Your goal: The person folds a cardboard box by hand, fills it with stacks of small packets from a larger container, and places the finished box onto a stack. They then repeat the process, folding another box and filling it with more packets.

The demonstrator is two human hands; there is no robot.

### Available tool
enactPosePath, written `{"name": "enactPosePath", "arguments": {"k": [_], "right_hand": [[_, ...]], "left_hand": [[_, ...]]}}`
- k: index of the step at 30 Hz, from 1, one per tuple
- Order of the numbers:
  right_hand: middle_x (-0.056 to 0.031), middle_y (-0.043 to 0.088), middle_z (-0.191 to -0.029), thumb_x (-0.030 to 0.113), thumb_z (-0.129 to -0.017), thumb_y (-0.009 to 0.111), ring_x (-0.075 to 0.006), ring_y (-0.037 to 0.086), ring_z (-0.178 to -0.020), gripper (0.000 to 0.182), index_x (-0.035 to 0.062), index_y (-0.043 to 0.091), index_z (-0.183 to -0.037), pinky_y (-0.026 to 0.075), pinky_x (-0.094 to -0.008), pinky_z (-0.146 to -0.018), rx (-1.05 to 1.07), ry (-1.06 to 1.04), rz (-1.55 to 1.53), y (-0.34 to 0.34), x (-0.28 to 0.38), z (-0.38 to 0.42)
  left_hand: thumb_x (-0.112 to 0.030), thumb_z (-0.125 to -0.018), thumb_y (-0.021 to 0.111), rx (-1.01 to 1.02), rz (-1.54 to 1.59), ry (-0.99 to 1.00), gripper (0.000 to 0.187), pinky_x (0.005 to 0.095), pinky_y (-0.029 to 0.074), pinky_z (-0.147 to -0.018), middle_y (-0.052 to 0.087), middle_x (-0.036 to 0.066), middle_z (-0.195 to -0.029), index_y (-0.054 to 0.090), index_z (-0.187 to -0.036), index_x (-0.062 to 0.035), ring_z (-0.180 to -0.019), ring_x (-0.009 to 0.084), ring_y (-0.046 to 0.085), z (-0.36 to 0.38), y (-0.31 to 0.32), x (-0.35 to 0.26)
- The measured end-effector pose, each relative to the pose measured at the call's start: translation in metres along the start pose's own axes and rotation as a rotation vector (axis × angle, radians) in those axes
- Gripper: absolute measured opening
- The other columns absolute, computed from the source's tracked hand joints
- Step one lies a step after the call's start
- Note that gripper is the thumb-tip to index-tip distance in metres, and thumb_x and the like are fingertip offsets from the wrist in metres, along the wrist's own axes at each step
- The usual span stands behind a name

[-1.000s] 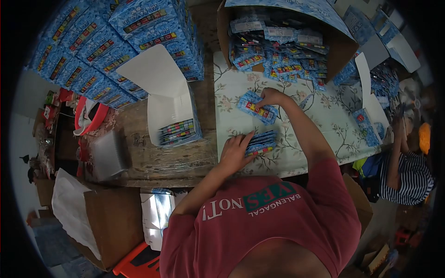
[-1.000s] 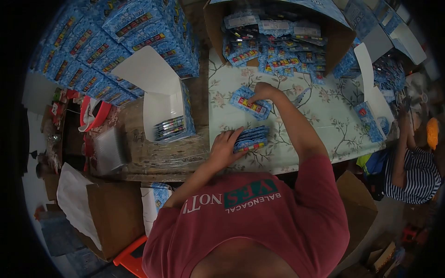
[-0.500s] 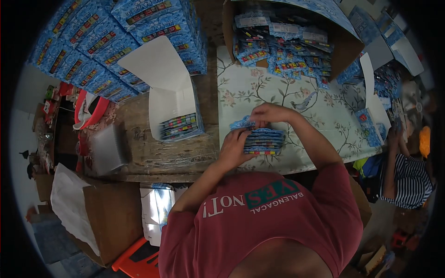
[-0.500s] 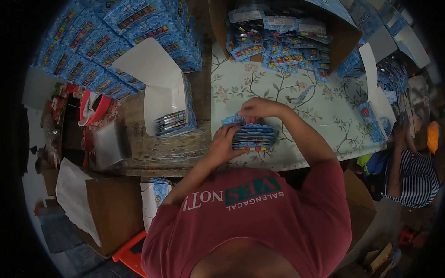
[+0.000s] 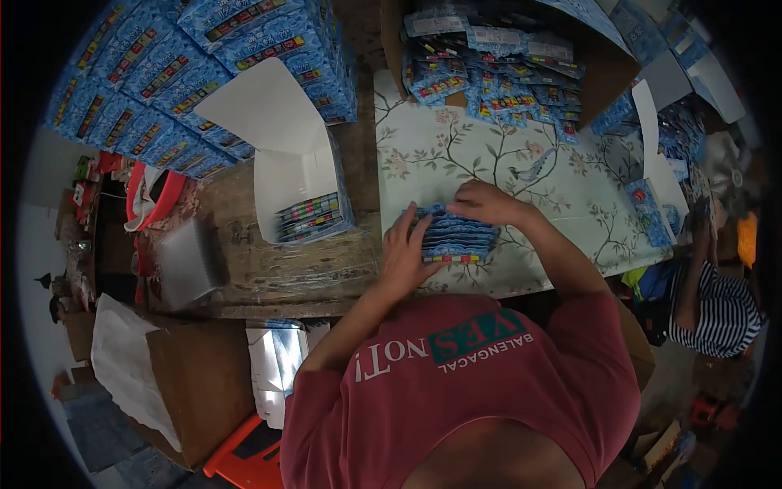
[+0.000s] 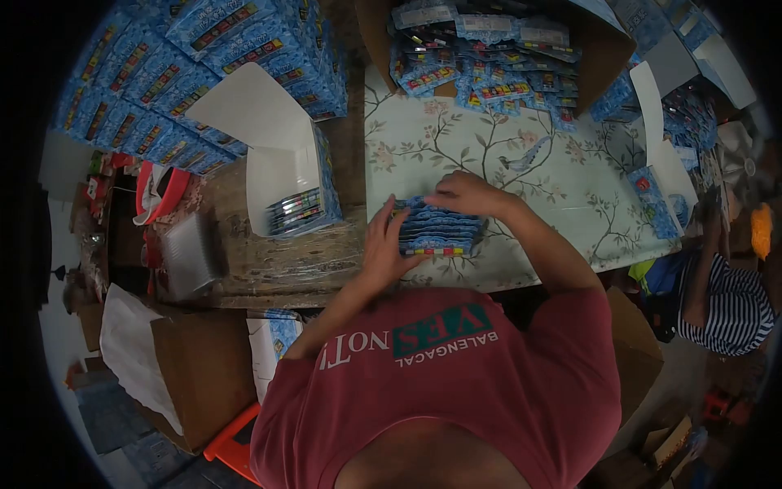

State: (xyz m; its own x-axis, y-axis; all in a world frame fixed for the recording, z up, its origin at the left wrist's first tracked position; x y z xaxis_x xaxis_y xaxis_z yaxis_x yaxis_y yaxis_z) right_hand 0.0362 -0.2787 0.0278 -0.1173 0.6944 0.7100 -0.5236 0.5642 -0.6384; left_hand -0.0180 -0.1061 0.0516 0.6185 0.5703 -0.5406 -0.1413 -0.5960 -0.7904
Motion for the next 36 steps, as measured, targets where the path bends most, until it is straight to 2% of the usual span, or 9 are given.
{"name": "enactPosePath", "arguments": {"k": [3, 5, 7, 19, 25, 28, 31, 33, 36], "right_hand": [[-0.0187, 0.057, -0.110, 0.043, -0.076, 0.069, -0.0324, 0.055, -0.102, 0.057, 0.0026, 0.053, -0.113, 0.045, -0.0378, -0.084, -0.043, -0.091, -0.021, 0.004, 0.014, 0.038], [-0.0220, 0.053, -0.111, 0.044, -0.065, 0.077, -0.0372, 0.052, -0.106, 0.087, 0.0028, 0.037, -0.131, 0.041, -0.0392, -0.092, -0.070, -0.015, 0.054, 0.010, 0.023, 0.056], [-0.0221, 0.053, -0.112, 0.041, -0.064, 0.078, -0.0375, 0.051, -0.106, 0.088, 0.0025, 0.036, -0.131, 0.041, -0.0403, -0.092, -0.096, 0.023, 0.129, 0.019, 0.024, 0.065], [-0.0218, 0.052, -0.109, 0.027, -0.061, 0.077, -0.0376, 0.052, -0.101, 0.083, 0.0034, 0.034, -0.129, 0.045, -0.0417, -0.085, -0.276, 0.109, 0.291, 0.036, 0.026, 0.073], [-0.0193, 0.056, -0.114, 0.024, -0.064, 0.078, -0.0316, 0.057, -0.104, 0.082, 0.0016, 0.035, -0.130, 0.046, -0.0376, -0.088, -0.228, 0.222, -0.140, 0.012, 0.011, 0.045], [-0.0138, 0.053, -0.119, 0.013, -0.070, 0.075, -0.0224, 0.054, -0.106, 0.076, -0.0017, 0.032, -0.132, 0.044, -0.0356, -0.093, -0.255, 0.134, -0.766, 0.003, 0.004, 0.019], [-0.0148, 0.052, -0.120, 0.015, -0.069, 0.076, -0.0229, 0.054, -0.107, 0.078, -0.0016, 0.032, -0.132, 0.044, -0.0354, -0.093, -0.316, -0.080, -0.794, -0.025, 0.061, -0.033], [-0.0153, 0.053, -0.120, 0.018, -0.067, 0.078, -0.0228, 0.054, -0.107, 0.080, -0.0009, 0.032, -0.131, 0.045, -0.0353, -0.091, -0.385, -0.193, -0.736, -0.039, 0.125, -0.069], [-0.0173, 0.053, -0.117, 0.026, -0.070, 0.076, -0.0240, 0.055, -0.107, 0.081, 0.0019, 0.031, -0.132, 0.045, -0.0369, -0.089, -0.486, -0.304, -0.305, -0.036, 0.191, -0.128]], "left_hand": [[-0.028, -0.058, 0.084, -0.082, 0.113, -0.076, 0.100, 0.0498, 0.029, -0.103, 0.030, 0.024, -0.139, 0.027, -0.138, -0.0037, -0.126, 0.0402, 0.035, 0.015, -0.002, 0.023], [-0.028, -0.058, 0.085, -0.030, 0.270, -0.208, 0.108, 0.0508, 0.025, -0.105, 0.028, 0.025, -0.140, 0.021, -0.140, -0.0015, -0.127, 0.0407, 0.033, 0.020, 0.011, 0.040], [-0.025, -0.055, 0.087, 0.081, 0.277, -0.223, 0.115, 0.0456, 0.030, -0.104, 0.031, 0.026, -0.137, 0.016, -0.140, 0.0061, -0.123, 0.0427, 0.035, 0.013, 0.026, 0.040], [-0.027, -0.053, 0.087, 0.108, 0.360, -0.120, 0.114, 0.0423, 0.035, -0.101, 0.040, 0.028, -0.127, 0.019, -0.139, 0.0027, -0.118, 0.0409, 0.042, -0.012, 0.035, 0.029], [-0.016, -0.075, 0.071, -0.142, 0.399, -0.079, 0.071, 0.0390, 0.038, -0.100, 0.045, 0.022, -0.132, 0.035, -0.135, -0.0022, -0.120, 0.0366, 0.045, -0.003, -0.029, 0.044], [-0.011, -0.076, 0.068, -0.425, 0.170, 0.032, 0.053, 0.0393, 0.040, -0.097, 0.053, 0.020, -0.123, 0.049, -0.125, -0.0007, -0.113, 0.0360, 0.051, 0.005, -0.101, 0.062], [-0.011, -0.077, 0.066, -0.641, -0.187, -0.142, 0.038, 0.0398, 0.043, -0.092, 0.059, 0.018, -0.112, 0.058, -0.112, -0.0002, -0.105, 0.0353, 0.056, 0.015, -0.147, 0.100], [-0.014, -0.079, 0.066, -0.286, -0.234, -0.411, 0.032, 0.0408, 0.044, -0.089, 0.061, 0.018, -0.107, 0.060, -0.107, -0.0003, -0.101, 0.0355, 0.057, 0.014, -0.132, 0.141], [-0.018, -0.079, 0.065, -0.332, -0.295, -0.337, 0.029, 0.0414, 0.044, -0.088, 0.062, 0.017, -0.104, 0.062, -0.101, -0.0002, -0.100, 0.0348, 0.057, 0.018, -0.133, 0.132]]}}
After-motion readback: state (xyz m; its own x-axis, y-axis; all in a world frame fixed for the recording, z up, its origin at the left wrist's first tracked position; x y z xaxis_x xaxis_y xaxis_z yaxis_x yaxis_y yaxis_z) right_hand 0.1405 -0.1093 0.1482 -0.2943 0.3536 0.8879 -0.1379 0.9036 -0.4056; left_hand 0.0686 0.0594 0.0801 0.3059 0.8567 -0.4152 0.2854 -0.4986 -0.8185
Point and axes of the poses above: each hand's wrist, its own z-axis away from the middle knuckle, its own y-axis out of the palm, x = y × z, the point moved 7 cm from there along -z, towards the middle knuckle
